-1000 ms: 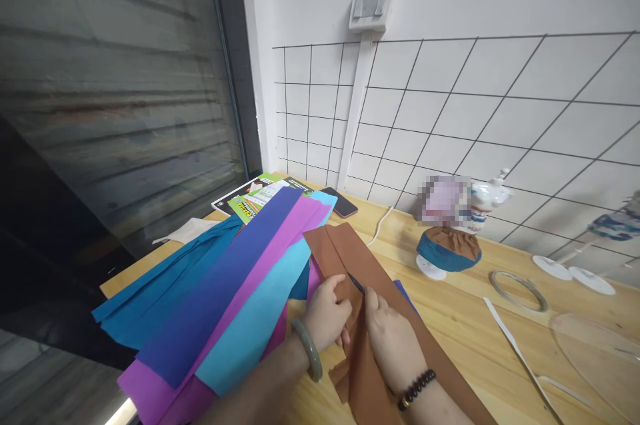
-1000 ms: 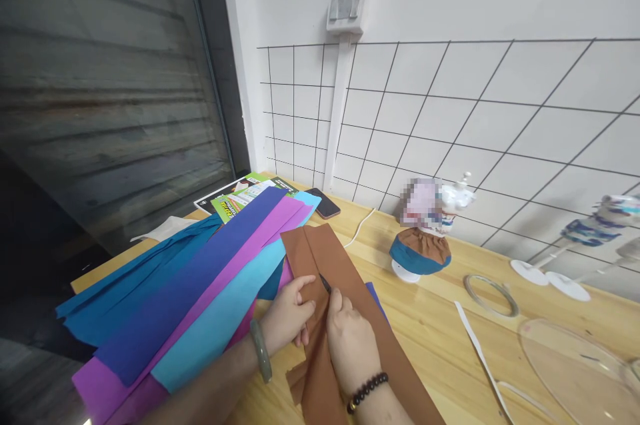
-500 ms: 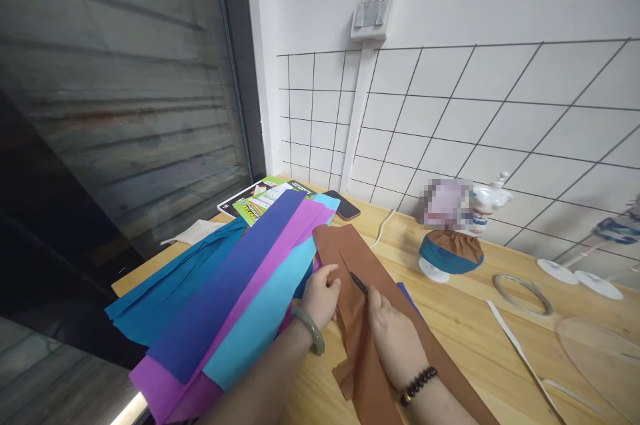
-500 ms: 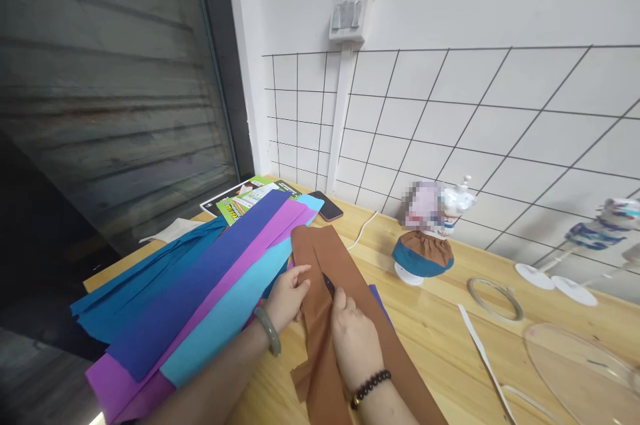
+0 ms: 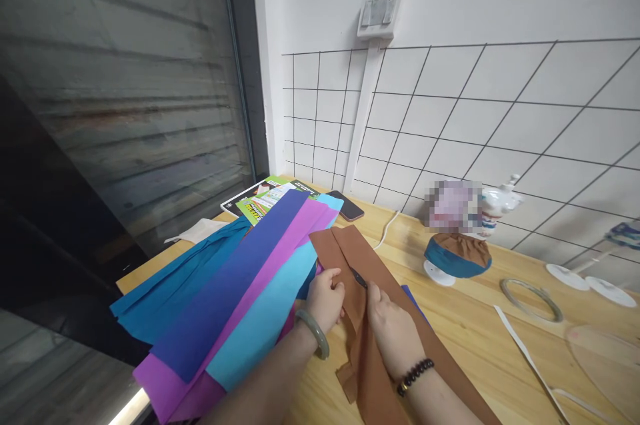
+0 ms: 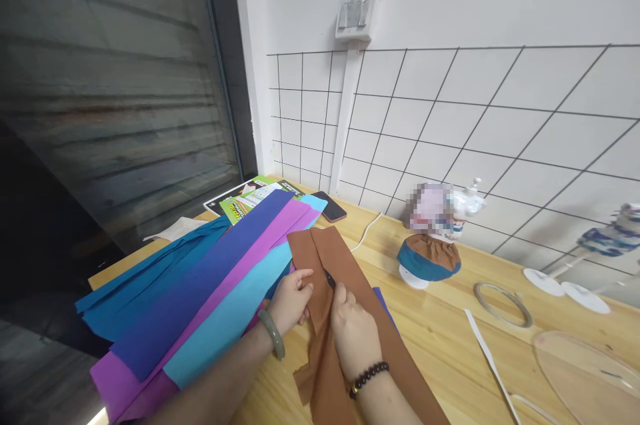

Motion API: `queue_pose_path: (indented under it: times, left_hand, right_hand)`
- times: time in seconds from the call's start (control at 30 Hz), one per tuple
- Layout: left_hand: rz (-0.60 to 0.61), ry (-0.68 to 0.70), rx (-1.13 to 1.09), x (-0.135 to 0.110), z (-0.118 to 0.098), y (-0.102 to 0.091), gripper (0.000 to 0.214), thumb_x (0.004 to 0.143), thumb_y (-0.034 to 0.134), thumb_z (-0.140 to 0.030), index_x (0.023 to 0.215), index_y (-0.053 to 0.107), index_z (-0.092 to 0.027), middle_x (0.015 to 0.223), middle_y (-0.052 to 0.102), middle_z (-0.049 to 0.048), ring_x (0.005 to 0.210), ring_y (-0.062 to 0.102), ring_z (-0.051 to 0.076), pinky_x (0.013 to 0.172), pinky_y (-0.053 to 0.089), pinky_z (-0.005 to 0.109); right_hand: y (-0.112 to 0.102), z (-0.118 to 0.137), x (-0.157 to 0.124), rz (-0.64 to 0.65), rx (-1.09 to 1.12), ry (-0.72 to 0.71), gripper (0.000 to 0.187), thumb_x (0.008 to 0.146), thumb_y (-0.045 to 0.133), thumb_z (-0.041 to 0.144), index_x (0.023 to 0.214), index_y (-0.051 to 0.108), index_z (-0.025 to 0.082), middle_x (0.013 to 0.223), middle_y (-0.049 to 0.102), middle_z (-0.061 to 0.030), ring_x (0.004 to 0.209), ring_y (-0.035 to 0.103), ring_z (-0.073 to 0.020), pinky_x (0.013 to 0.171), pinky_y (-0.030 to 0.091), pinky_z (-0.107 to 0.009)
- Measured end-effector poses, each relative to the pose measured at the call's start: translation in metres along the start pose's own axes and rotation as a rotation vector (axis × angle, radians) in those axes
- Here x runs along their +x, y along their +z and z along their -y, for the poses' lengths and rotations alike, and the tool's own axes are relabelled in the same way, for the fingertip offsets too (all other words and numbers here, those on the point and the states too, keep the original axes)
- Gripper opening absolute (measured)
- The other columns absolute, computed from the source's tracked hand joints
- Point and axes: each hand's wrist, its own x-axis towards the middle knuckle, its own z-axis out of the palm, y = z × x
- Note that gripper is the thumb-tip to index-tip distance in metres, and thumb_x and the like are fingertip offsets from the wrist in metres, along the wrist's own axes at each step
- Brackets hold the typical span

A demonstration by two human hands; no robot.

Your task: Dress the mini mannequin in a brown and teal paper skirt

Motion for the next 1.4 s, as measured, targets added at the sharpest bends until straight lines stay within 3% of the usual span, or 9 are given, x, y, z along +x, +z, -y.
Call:
queue_pose_path:
  times: [0.3, 0.63, 0.8, 0.93, 1.03, 1.13, 1.4]
  left_hand:
    - [0.000, 0.019, -0.006, 0.001, 0.004, 0.001, 0.038, 0.078, 0.040, -0.020, 0.116, 0.046, -0.015, 0.092, 0.056, 0.0057, 0.030, 0.042, 0.001, 0.024, 0.028, 0.016]
    - [0.012, 0.000, -0.009, -0.003, -0.002, 0.001, 0.037, 0.077, 0.044, -0.020, 0.114, 0.047, -0.014, 0.079, 0.056, 0.0025, 0.031, 0.041, 0.001, 0.027, 0.026, 0.015]
    - [0.133, 0.037, 0.025, -0.014, -0.005, 0.001, 0.036, 0.071, 0.051, -0.018, 0.107, 0.053, -0.014, 0.066, 0.054, -0.0015, 0.032, 0.042, 0.002, 0.030, 0.029, 0.014]
    - [0.251, 0.049, 0.041, -0.020, -0.004, 0.002, 0.042, 0.072, 0.054, -0.028, 0.112, 0.050, -0.016, 0.049, 0.050, -0.0048, 0.031, 0.045, 0.006, 0.029, 0.029, 0.014]
    - [0.229, 0.023, -0.025, -0.021, -0.005, 0.002, 0.048, 0.075, 0.052, -0.035, 0.118, 0.043, -0.017, 0.048, 0.053, -0.0040, 0.033, 0.049, 0.008, 0.029, 0.031, 0.014]
    - [0.212, -0.020, -0.042, -0.020, -0.009, 0.002, 0.045, 0.074, 0.052, -0.032, 0.116, 0.044, -0.016, 0.046, 0.053, -0.0047, 0.031, 0.048, 0.008, 0.029, 0.031, 0.014]
    - [0.218, -0.107, 0.033, -0.019, -0.007, 0.001, 0.041, 0.072, 0.052, -0.020, 0.112, 0.044, -0.012, 0.031, 0.046, -0.0070, 0.030, 0.049, 0.012, 0.029, 0.029, 0.014]
  right_hand:
    - [-0.004, 0.003, 0.002, 0.019, -0.005, -0.010, 0.039, 0.074, 0.033, -0.004, 0.110, 0.045, 0.007, 0.081, 0.061, -0.0121, 0.067, 0.064, -0.0176, 0.051, 0.046, -0.023]
    - [-0.007, 0.002, -0.002, 0.031, 0.026, -0.004, 0.038, 0.073, 0.033, -0.004, 0.106, 0.047, 0.009, 0.081, 0.062, -0.0111, 0.067, 0.064, -0.0165, 0.052, 0.045, -0.021]
    - [-0.006, -0.010, -0.020, 0.018, 0.079, -0.015, 0.045, 0.070, 0.033, -0.006, 0.113, 0.043, 0.006, 0.089, 0.063, -0.0145, 0.079, 0.064, -0.0178, 0.063, 0.048, -0.023]
    - [0.001, -0.028, -0.047, -0.061, 0.175, -0.061, 0.048, 0.070, 0.033, -0.004, 0.115, 0.041, 0.009, 0.094, 0.064, -0.0143, 0.084, 0.063, -0.0184, 0.069, 0.050, -0.026]
    - [0.009, -0.039, -0.065, -0.114, 0.179, -0.097, 0.052, 0.065, 0.033, -0.005, 0.114, 0.042, 0.012, 0.092, 0.065, -0.0121, 0.084, 0.064, -0.0195, 0.069, 0.051, -0.026]
    - [0.015, -0.045, -0.074, -0.135, 0.166, -0.104, 0.055, 0.063, 0.033, -0.006, 0.114, 0.042, 0.013, 0.094, 0.066, -0.0116, 0.087, 0.063, -0.0200, 0.072, 0.051, -0.028]
    - [0.004, -0.041, -0.067, -0.040, 0.265, -0.080, 0.050, 0.069, 0.034, -0.004, 0.113, 0.043, 0.017, 0.097, 0.066, -0.0089, 0.081, 0.065, -0.0165, 0.069, 0.051, -0.025]
